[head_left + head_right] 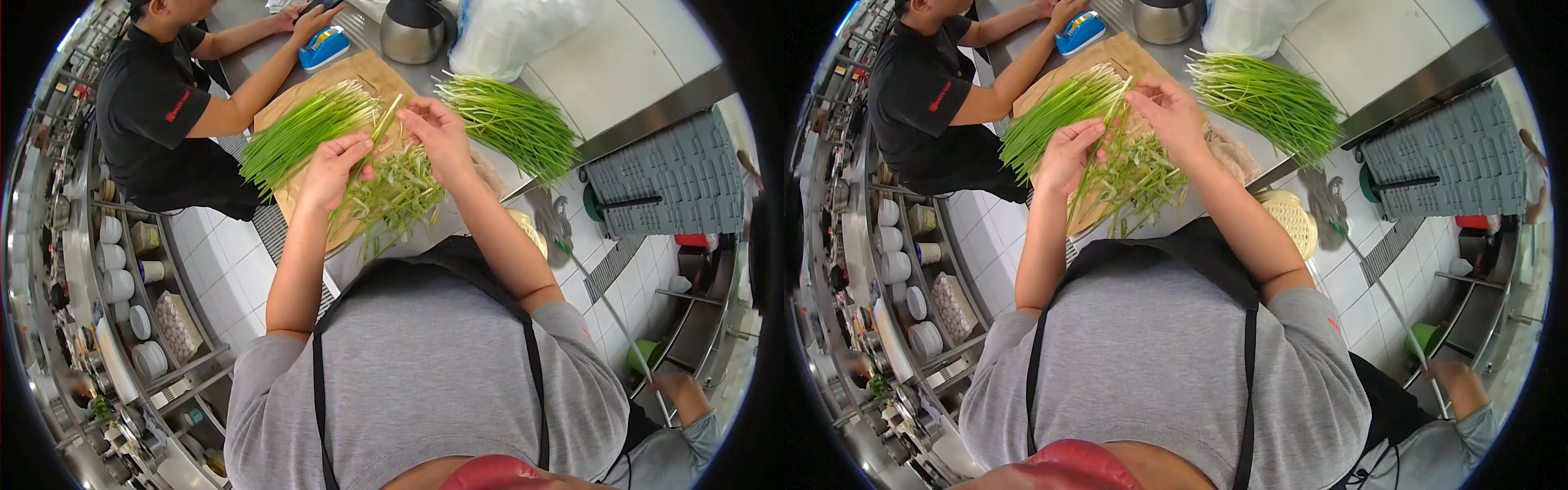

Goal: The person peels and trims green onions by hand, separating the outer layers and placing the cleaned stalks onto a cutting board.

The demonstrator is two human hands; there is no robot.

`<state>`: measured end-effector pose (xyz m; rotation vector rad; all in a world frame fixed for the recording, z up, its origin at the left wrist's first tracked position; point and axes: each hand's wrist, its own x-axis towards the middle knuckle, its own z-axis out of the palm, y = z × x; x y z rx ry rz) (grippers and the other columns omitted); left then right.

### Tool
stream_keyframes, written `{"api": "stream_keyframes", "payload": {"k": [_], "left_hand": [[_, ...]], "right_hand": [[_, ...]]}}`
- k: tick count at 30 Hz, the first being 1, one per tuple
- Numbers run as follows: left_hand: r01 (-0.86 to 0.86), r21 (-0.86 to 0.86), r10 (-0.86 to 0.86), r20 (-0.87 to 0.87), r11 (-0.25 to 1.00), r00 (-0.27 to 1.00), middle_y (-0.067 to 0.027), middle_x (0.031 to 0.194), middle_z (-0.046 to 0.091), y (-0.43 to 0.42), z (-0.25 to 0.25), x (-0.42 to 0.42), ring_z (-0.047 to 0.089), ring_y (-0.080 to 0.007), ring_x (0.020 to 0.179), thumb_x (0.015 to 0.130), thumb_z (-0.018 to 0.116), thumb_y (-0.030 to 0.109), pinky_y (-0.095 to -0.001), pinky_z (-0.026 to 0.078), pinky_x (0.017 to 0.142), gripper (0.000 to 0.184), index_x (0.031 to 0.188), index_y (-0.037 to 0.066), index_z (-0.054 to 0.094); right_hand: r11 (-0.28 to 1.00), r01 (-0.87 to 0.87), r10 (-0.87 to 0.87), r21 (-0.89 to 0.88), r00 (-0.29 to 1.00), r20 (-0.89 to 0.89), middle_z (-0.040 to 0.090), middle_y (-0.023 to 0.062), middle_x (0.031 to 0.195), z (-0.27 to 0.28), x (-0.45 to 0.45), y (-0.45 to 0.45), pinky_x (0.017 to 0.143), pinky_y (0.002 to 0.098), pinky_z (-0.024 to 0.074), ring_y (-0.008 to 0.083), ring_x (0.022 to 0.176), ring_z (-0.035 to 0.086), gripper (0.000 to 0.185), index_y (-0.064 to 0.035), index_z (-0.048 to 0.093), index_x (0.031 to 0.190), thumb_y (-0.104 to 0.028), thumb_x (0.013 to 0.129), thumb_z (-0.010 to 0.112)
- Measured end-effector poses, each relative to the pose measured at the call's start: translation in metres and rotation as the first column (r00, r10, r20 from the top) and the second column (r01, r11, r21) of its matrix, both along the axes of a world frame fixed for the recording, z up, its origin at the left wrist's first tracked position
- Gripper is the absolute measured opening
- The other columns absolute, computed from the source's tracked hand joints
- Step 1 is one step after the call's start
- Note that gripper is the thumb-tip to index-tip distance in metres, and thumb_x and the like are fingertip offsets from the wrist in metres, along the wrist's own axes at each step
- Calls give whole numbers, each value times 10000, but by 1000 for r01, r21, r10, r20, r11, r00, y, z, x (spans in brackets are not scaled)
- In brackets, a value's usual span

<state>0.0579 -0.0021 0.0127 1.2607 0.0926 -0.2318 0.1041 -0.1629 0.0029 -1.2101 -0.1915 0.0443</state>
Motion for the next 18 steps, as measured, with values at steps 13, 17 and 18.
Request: {"api": "stream_keyframes", "payload": {"k": [13, 17, 18], "left_hand": [[-112, 146, 99, 95, 983, 991, -43, 763, 566, -5, -4, 1, 489, -80, 519, 821, 548, 183, -203, 409, 481, 203, 898, -3, 573], [-140, 107, 133, 70, 984, 989, -42, 760, 568, -9, -1, 0, 494, -79, 509, 829, 538, 199, -201, 413, 470, 198, 886, 13, 571], [-142, 102, 136, 68, 985, 988, -38, 751, 569, -11, 0, -1, 492, -74, 507, 829, 538, 203, -192, 402, 459, 196, 885, 18, 571]], "right_hand": [[938, -178, 185, -297, 983, -3, 512, -22, 604, 1, 2, 0, 484, 202, 318, 37, 550, 406, 178, -18, 579, 683, -173, 742, 642], [938, -176, 194, -297, 980, 33, 515, -26, 612, -5, 4, -1, 486, 205, 322, 39, 558, 415, 170, -15, 580, 698, -169, 744, 636], [945, -186, 200, -268, 979, 28, 522, -27, 621, -6, 4, -1, 491, 205, 326, 42, 564, 425, 163, -16, 583, 708, -167, 743, 635]]}}
